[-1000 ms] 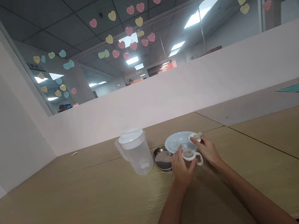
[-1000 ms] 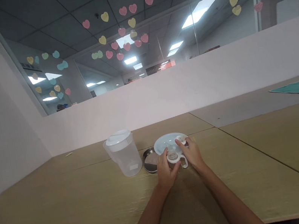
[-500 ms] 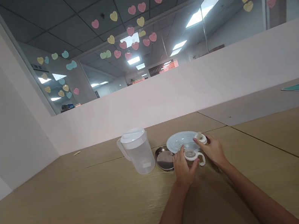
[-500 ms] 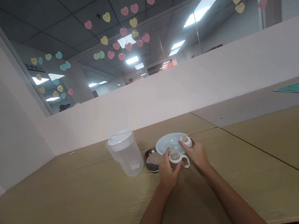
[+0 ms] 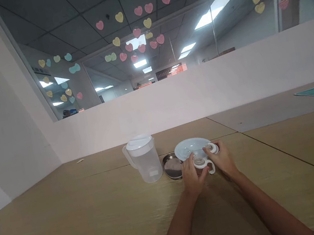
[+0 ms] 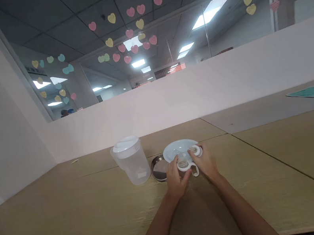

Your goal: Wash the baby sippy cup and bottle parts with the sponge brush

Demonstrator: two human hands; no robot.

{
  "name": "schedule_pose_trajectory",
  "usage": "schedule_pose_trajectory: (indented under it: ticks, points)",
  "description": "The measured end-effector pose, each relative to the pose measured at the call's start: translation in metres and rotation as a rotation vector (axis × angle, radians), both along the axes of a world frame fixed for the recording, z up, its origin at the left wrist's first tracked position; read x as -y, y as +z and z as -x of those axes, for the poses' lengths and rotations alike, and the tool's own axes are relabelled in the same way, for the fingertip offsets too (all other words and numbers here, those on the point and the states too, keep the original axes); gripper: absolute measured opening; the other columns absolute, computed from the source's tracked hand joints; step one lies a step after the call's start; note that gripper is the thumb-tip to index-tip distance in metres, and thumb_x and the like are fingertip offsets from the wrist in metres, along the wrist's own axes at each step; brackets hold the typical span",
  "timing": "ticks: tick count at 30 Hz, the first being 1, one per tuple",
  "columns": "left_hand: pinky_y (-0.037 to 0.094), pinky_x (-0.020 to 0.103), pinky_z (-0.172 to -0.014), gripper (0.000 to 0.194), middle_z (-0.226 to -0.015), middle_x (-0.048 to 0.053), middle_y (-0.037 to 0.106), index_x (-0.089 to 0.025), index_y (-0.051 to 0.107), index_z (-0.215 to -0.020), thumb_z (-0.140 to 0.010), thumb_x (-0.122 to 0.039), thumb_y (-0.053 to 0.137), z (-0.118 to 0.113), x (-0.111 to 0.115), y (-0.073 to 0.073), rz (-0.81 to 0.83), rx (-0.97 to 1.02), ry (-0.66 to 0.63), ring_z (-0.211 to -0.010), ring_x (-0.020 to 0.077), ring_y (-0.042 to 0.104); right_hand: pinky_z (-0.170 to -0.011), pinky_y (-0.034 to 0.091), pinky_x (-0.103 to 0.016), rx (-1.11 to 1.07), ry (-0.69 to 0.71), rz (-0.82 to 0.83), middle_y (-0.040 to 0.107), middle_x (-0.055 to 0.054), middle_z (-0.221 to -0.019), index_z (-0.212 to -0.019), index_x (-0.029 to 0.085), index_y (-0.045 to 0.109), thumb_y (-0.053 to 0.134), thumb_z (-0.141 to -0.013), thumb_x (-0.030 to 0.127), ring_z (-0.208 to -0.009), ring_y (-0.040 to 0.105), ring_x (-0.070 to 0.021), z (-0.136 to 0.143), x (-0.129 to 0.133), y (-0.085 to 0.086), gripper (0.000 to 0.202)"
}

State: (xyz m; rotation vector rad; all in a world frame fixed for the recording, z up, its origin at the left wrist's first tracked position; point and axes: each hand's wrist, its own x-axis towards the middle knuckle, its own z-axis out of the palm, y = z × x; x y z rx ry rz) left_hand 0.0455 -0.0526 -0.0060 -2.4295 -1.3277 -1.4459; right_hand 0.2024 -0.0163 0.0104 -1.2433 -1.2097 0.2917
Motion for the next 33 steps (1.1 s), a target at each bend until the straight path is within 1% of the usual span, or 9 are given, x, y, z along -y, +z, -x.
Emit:
schedule_pose_trajectory:
  ticks: [3, 8, 13, 18, 23, 28, 33]
  points:
    - [0.038, 0.046, -0.099, 0.063, -0.127, 0.015, 0.052, -0.013, 0.035, -0.134, -0.084, -0.048, 0.052, 0.0005, -0.0009, -0.0006, 0.0, -0.011, -0.001, -0.117, 0.0276, 0.047, -0.071, 0.044, -0.034, -0.007, -0.031, 0.024, 0.064, -0.006, -0.086, -0.09, 0.02, 0.052, 0.059, -0.068, 0.05, -0.078, 0.06, -0.0219, -0.0007, 0.0001, -0.0008, 0.038]
    - [0.037, 0.045, -0.099, 0.062, -0.127, 0.015, 0.052, -0.013, 0.034, -0.134, -0.085, -0.047, 0.051, 0.0009, -0.0006, 0.0003, 0.006, -0.016, -0.008, -0.117, 0.0267, 0.047, -0.07, 0.043, -0.032, -0.029, -0.024, -0.014, 0.065, -0.007, -0.085, -0.084, 0.02, 0.052, 0.057, -0.069, 0.054, -0.077, 0.06, -0.0216, -0.0012, 0.0008, -0.0024, 0.038]
    - [0.038, 0.045, -0.099, 0.062, -0.127, 0.015, 0.052, -0.015, 0.034, -0.135, -0.084, -0.047, 0.051, 0.0011, 0.0001, 0.0007, 0.002, -0.013, -0.015, -0.117, 0.0269, 0.047, -0.061, 0.04, -0.028, -0.042, -0.069, -0.014, 0.062, -0.004, -0.07, -0.078, 0.018, 0.054, 0.055, -0.071, 0.06, -0.063, 0.055, -0.0182, -0.0008, 0.0059, 0.0007, 0.042]
    - [0.039, 0.045, -0.099, 0.062, -0.127, 0.015, 0.052, -0.014, 0.034, -0.135, -0.085, -0.047, 0.051, 0.0013, -0.001, -0.0001, -0.002, -0.016, -0.016, -0.117, 0.0271, 0.047, -0.058, 0.038, -0.027, -0.11, -0.041, -0.018, 0.061, -0.004, -0.063, -0.067, 0.017, 0.055, 0.052, -0.074, 0.06, -0.058, 0.053, -0.0164, -0.0022, 0.0076, 0.0047, 0.044]
    - [0.039, 0.046, -0.098, 0.062, -0.126, 0.015, 0.052, -0.014, 0.035, -0.134, -0.084, -0.047, 0.051, 0.0012, -0.0009, 0.0003, 0.004, -0.018, -0.013, -0.117, 0.0275, 0.048, -0.06, 0.04, -0.027, -0.206, -0.028, -0.029, 0.063, -0.005, -0.067, -0.069, 0.017, 0.055, 0.054, -0.073, 0.059, -0.062, 0.057, -0.0178, -0.0045, 0.0035, 0.0032, 0.043]
    - [0.038, 0.045, -0.099, 0.061, -0.127, 0.015, 0.052, -0.015, 0.035, -0.134, -0.085, -0.047, 0.051, 0.0008, 0.0016, 0.0028, 0.007, -0.011, -0.022, -0.117, 0.0273, 0.047, -0.06, 0.039, -0.027, -0.143, -0.01, -0.021, 0.064, -0.005, -0.066, -0.07, 0.017, 0.055, 0.051, -0.076, 0.06, -0.061, 0.056, -0.0179, -0.0023, 0.0067, 0.0029, 0.043]
    - [0.038, 0.044, -0.099, 0.059, -0.125, 0.013, 0.053, -0.016, 0.037, -0.133, -0.085, -0.047, 0.05, 0.0005, 0.0035, 0.005, 0.018, -0.017, -0.021, -0.117, 0.027, 0.048, -0.06, 0.038, -0.026, -0.129, -0.047, -0.032, 0.064, -0.004, -0.067, -0.07, 0.018, 0.055, 0.05, -0.077, 0.058, -0.059, 0.054, -0.0166, -0.0013, 0.0088, 0.0025, 0.041]
